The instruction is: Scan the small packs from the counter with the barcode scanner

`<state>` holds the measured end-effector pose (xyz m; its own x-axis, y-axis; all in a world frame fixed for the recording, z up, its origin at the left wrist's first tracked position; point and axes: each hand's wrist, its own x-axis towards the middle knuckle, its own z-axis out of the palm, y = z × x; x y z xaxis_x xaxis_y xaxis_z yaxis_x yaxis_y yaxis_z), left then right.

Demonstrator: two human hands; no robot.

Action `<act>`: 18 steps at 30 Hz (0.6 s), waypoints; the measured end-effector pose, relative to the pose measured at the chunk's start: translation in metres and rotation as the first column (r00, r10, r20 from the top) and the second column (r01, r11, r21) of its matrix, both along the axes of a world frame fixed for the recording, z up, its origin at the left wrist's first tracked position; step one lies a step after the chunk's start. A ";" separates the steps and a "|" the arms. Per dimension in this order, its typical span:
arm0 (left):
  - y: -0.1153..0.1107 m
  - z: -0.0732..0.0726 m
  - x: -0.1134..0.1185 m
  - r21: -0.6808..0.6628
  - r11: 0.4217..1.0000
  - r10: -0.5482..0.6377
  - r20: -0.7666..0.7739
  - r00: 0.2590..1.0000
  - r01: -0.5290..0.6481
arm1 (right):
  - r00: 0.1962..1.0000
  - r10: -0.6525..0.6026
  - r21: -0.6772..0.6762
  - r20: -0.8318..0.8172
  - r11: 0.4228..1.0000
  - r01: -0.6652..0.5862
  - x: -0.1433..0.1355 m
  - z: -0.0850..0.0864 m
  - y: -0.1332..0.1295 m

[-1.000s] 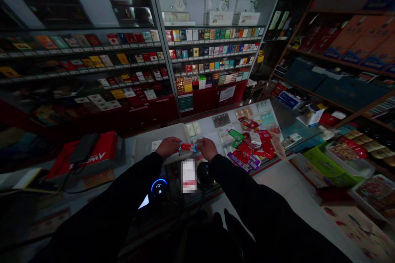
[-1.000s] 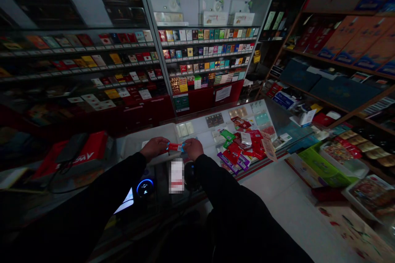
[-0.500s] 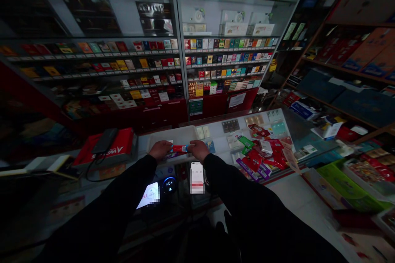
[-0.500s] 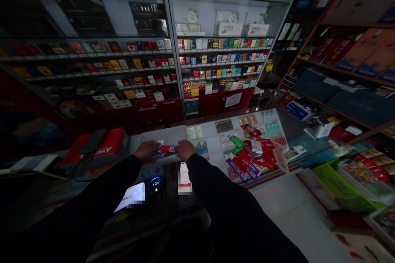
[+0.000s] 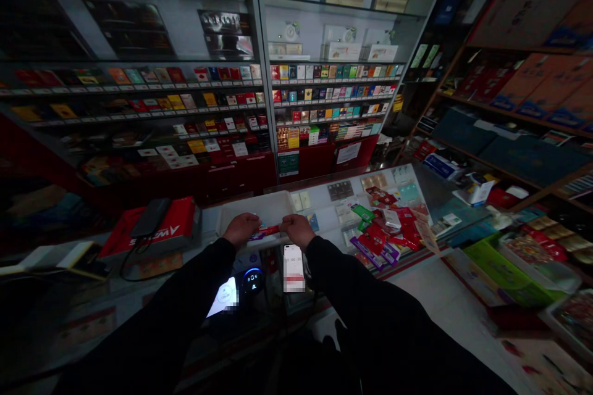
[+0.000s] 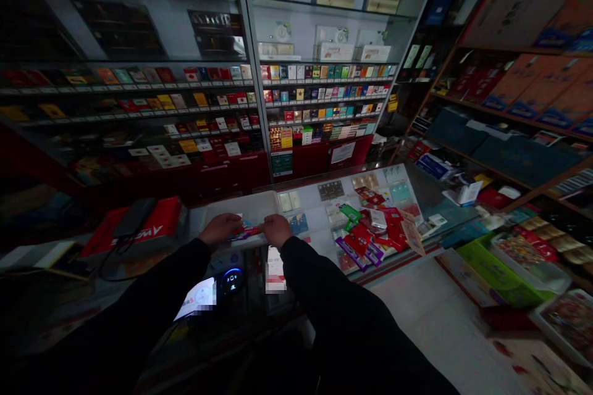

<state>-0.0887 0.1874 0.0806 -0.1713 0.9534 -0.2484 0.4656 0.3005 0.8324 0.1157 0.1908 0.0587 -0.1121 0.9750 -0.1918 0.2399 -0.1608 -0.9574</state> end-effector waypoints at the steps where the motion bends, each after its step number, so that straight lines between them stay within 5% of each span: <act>1: -0.001 0.004 0.009 0.003 1.000 -0.019 0.020 1.000 0.019 | 1.000 -0.014 -0.003 -0.018 1.000 0.014 0.005 0.002 -0.002; 5: -0.002 0.013 0.044 0.012 0.992 -0.126 0.076 0.989 0.126 | 0.993 -0.083 0.006 -0.082 0.996 0.084 0.033 0.006 -0.010; 18: -0.001 -0.007 0.128 0.019 0.978 -0.208 0.173 0.963 0.208 | 0.968 -0.222 -0.103 -0.118 0.972 0.211 0.165 -0.009 -0.032</act>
